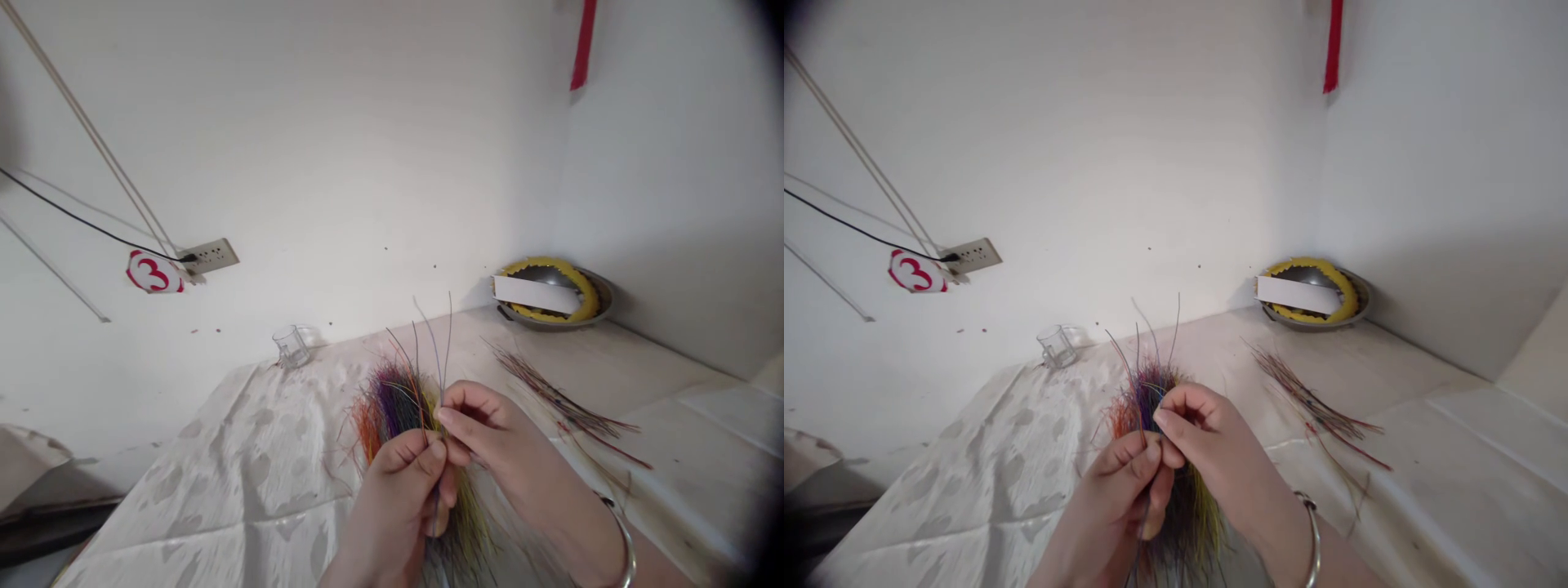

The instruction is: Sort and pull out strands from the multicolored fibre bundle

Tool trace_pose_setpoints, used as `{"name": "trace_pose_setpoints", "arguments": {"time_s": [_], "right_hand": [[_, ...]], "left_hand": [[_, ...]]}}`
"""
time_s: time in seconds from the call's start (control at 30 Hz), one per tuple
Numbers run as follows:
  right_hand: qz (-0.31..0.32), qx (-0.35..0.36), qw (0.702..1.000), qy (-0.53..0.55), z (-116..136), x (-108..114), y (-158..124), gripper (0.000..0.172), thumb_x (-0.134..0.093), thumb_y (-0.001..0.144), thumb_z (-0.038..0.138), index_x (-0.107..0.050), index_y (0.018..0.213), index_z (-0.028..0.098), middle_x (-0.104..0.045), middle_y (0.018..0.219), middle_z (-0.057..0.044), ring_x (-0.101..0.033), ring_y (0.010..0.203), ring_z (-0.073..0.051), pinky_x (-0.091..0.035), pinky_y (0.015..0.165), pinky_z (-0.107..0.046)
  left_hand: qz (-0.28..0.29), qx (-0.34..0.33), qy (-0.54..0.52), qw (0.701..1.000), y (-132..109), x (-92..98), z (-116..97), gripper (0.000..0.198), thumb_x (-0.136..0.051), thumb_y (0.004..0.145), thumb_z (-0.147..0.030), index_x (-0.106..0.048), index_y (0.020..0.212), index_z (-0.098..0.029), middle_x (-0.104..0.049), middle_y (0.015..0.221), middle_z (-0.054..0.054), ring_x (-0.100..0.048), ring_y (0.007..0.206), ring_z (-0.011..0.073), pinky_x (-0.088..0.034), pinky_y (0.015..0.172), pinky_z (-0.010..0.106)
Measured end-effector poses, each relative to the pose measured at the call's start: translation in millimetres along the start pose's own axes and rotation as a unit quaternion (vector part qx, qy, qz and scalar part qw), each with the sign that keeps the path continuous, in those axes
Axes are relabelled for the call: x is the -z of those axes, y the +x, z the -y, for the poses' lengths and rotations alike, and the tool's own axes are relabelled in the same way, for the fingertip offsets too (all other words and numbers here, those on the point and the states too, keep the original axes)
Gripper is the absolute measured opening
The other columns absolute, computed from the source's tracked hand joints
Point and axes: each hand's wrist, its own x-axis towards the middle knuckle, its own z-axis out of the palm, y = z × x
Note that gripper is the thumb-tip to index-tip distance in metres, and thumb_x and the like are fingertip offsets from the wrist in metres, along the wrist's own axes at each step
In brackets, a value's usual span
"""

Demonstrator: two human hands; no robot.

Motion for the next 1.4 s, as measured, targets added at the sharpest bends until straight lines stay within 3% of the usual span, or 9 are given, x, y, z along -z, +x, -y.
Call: {"name": "trace_pose_setpoints", "arguments": {"time_s": [0.13, 0.47, 0.67, 0.87, 1.0, 1.1, 1.2, 1.27, 1.4], "right_hand": [[0.007, 0.005, 1.000, 0.017, -2.7, 2.3, -0.8, 0.019, -0.055, 0.089, 0.032, -0.053, 0.074, 0.021, -0.046, 0.049, 0.008, -0.047, 0.045, -0.009, -0.036, 0.048, -0.023], [-0.087, 0.046, 0.994, -0.036, -2.3, 8.0, 0.5, 0.021, -0.061, 0.085, 0.036, -0.053, 0.072, 0.021, -0.036, 0.053, 0.009, -0.033, 0.041, -0.007, -0.028, 0.039, -0.021], [-0.048, 0.017, 0.998, 0.036, 2.0, 3.2, -2.2, 0.023, -0.061, 0.084, 0.037, -0.050, 0.071, 0.021, -0.035, 0.051, 0.010, -0.031, 0.036, -0.005, -0.023, 0.035, -0.019], [-0.005, 0.014, 1.000, -0.009, 4.2, 3.6, 0.2, 0.019, -0.056, 0.086, 0.036, -0.051, 0.075, 0.021, -0.040, 0.046, 0.011, -0.035, 0.032, -0.004, -0.024, 0.035, -0.017], [0.013, 0.002, 1.000, -0.012, 6.2, 5.0, -0.6, 0.015, -0.057, 0.085, 0.036, -0.052, 0.087, 0.022, -0.048, 0.058, 0.010, -0.039, 0.031, -0.003, -0.026, 0.035, -0.017], [0.042, -0.017, 0.998, -0.032, 7.7, 5.8, -2.7, 0.022, -0.061, 0.082, 0.036, -0.055, 0.097, 0.022, -0.052, 0.069, 0.007, -0.042, 0.034, -0.003, -0.027, 0.036, -0.018], [0.079, -0.029, 0.992, -0.099, 8.8, 5.3, -4.1, 0.021, -0.058, 0.083, 0.040, -0.060, 0.084, 0.019, -0.048, 0.056, 0.007, -0.038, 0.035, -0.005, -0.025, 0.037, -0.019], [0.085, -0.022, 0.987, -0.133, 8.6, 4.8, -4.0, 0.030, -0.051, 0.087, 0.044, -0.059, 0.072, 0.019, -0.042, 0.044, 0.007, -0.036, 0.035, -0.008, -0.024, 0.037, -0.021], [0.044, -0.005, 0.990, -0.134, 6.0, 7.2, -2.0, 0.035, -0.044, 0.090, 0.046, -0.061, 0.076, 0.020, -0.041, 0.040, 0.007, -0.040, 0.036, -0.011, -0.029, 0.039, -0.022]], "left_hand": [[0.014, 0.026, -0.001, 1.000, -1.7, 0.4, -0.8, 0.022, -0.064, 0.082, -0.034, -0.066, 0.076, -0.012, -0.048, 0.053, -0.003, -0.025, 0.041, 0.0040, -0.013, 0.041, 0.022], [0.036, 0.037, 0.013, 0.999, -1.3, -0.7, 4.3, 0.026, -0.066, 0.080, -0.037, -0.070, 0.078, -0.011, -0.048, 0.053, -0.003, -0.026, 0.041, 0.0043, -0.013, 0.043, 0.024], [0.047, 0.046, 0.010, 0.998, 1.4, 0.3, 10.9, 0.034, -0.069, 0.076, -0.046, -0.069, 0.075, -0.012, -0.044, 0.050, -0.004, -0.025, 0.039, 0.0039, -0.012, 0.039, 0.023], [0.071, 0.044, 0.037, 0.996, 7.1, 7.1, 16.5, 0.042, -0.061, 0.079, -0.054, -0.066, 0.076, -0.013, -0.042, 0.046, -0.005, -0.027, 0.035, 0.0042, -0.014, 0.036, 0.023], [0.084, 0.044, 0.053, 0.994, 9.1, 10.0, 17.7, 0.046, -0.062, 0.076, -0.059, -0.063, 0.072, -0.013, -0.042, 0.044, -0.006, -0.026, 0.033, 0.0036, -0.013, 0.034, 0.023], [0.091, 0.049, 0.059, 0.993, 10.2, 11.1, 18.4, 0.051, -0.062, 0.074, -0.063, -0.063, 0.072, -0.012, -0.041, 0.043, -0.006, -0.026, 0.032, 0.0039, -0.011, 0.034, 0.024], [0.104, 0.041, 0.071, 0.991, 11.7, 11.7, 20.1, 0.054, -0.058, 0.075, -0.066, -0.063, 0.069, -0.012, -0.038, 0.041, -0.006, -0.026, 0.033, 0.0049, -0.011, 0.037, 0.026], [0.101, 0.029, 0.078, 0.991, 12.4, 11.3, 21.0, 0.053, -0.058, 0.076, -0.064, -0.064, 0.068, -0.012, -0.037, 0.042, -0.006, -0.025, 0.035, 0.0051, -0.012, 0.039, 0.026], [0.082, -0.014, 0.082, 0.993, 11.5, 8.6, 19.8, 0.047, -0.061, 0.077, -0.058, -0.064, 0.070, -0.012, -0.045, 0.046, -0.003, -0.035, 0.042, 0.0077, -0.021, 0.044, 0.025]]}}
